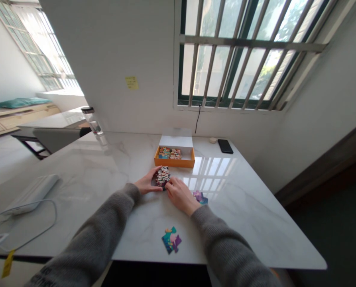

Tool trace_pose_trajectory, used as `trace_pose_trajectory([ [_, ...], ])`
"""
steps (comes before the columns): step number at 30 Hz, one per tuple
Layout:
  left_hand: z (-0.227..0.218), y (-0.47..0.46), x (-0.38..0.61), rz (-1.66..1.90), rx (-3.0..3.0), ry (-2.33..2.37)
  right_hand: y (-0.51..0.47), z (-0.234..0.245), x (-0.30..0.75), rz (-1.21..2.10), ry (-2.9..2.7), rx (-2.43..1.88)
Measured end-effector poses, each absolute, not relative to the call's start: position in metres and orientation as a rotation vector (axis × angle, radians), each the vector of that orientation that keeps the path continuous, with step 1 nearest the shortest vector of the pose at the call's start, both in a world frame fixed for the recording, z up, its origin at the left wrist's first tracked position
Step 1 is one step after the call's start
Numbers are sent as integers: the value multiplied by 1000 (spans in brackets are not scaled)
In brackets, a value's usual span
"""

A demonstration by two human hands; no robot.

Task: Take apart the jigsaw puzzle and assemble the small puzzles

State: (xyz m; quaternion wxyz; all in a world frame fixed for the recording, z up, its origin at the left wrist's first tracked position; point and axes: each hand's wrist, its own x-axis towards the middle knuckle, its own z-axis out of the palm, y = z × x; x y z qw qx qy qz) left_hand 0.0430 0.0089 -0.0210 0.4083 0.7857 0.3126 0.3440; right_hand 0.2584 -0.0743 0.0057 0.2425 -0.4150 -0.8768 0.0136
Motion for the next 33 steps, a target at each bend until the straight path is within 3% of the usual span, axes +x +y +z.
trace_pose_trajectory([
  [8, -22, 2, 50, 888, 1821, 727, -75, 26, 301, 395, -2095, -1174],
  [20, -12, -21, 65, 866, 1779, 687, -121, 14, 391, 451, -2066, -1684],
  [28, -15, -21, 68, 861, 1761, 689, -123, 23, 386, 762, -1959, -1525],
  [33, -21, -15, 66, 854, 1818, 678, -117, 41, 361, 1235, -1753, -1269],
])
